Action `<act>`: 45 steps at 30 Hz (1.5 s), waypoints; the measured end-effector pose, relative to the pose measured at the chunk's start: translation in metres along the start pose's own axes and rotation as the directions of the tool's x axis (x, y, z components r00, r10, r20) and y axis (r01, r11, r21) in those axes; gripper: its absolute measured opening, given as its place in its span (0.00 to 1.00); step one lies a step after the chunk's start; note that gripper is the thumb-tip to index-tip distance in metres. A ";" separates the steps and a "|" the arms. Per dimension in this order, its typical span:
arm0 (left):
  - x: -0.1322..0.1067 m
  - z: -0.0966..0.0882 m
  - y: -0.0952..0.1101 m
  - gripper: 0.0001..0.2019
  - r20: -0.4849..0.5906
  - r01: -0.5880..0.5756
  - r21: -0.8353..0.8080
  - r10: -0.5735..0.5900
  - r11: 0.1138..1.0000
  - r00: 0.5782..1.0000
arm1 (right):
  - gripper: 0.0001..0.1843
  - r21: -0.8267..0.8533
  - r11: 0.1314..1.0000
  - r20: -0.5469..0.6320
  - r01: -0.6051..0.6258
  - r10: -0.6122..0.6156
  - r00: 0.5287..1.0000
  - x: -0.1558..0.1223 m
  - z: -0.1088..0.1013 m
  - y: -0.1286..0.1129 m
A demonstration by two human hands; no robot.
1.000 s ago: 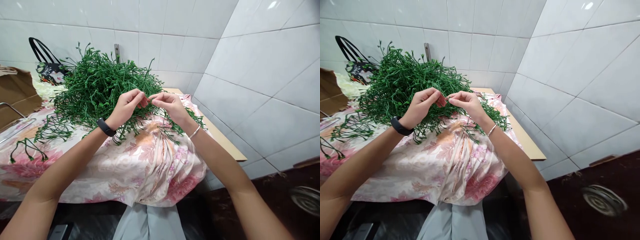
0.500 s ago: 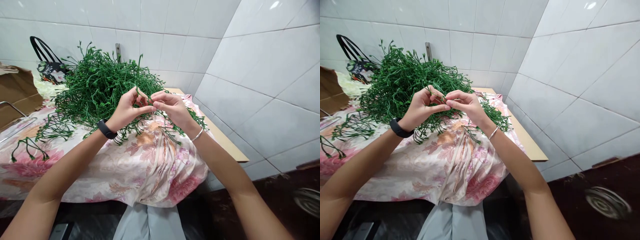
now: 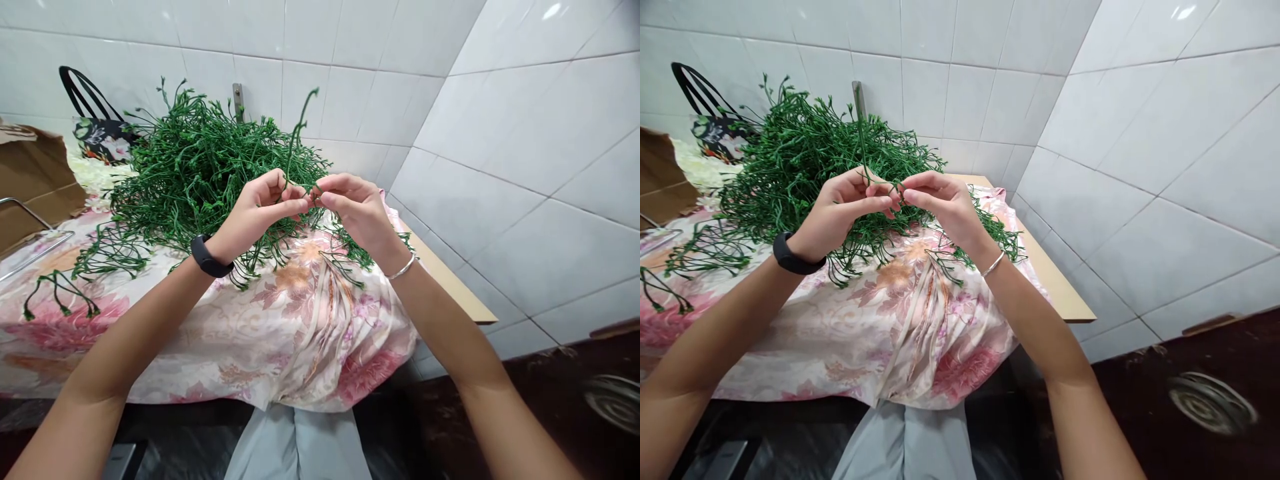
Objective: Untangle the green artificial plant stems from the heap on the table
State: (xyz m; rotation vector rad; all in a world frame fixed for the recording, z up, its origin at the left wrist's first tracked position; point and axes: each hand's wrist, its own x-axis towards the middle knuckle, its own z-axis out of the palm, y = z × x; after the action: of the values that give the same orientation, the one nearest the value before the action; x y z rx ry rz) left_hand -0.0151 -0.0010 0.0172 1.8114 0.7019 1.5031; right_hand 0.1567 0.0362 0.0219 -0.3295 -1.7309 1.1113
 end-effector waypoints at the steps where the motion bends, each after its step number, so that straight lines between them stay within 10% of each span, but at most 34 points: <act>1: 0.000 0.000 0.000 0.10 0.002 -0.002 0.009 0.002 1.000 1.000 | 0.06 0.008 1.000 0.007 0.000 0.000 1.000 0.000 0.000 -0.001; 16: 0.000 -0.001 -0.005 0.14 -0.005 0.077 -0.056 -0.078 0.995 0.997 | 0.11 -0.115 0.993 0.120 -0.023 0.037 0.992 0.001 -0.001 0.001; 27: 0.001 -0.003 0.002 0.05 0.041 0.142 0.218 -0.155 0.966 0.987 | 0.11 -0.266 0.962 0.132 0.068 -0.033 0.991 0.005 -0.006 0.010; 36: -0.001 -0.001 -0.001 0.11 0.163 0.039 0.550 -0.153 0.834 0.975 | 0.06 -0.717 0.640 0.242 0.275 -0.141 0.960 0.004 -0.007 0.012; 45: 0.001 -0.006 -0.004 0.07 0.186 0.024 0.442 -0.118 0.897 0.975 | 0.04 -0.679 0.666 0.286 0.310 -0.150 0.947 0.002 -0.003 0.005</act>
State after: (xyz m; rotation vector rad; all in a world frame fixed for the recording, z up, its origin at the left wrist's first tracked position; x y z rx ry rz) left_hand -0.0209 0.0030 0.0153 2.2090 1.0519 1.1418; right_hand 0.1568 0.0424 0.0192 -0.4617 -2.2851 0.2262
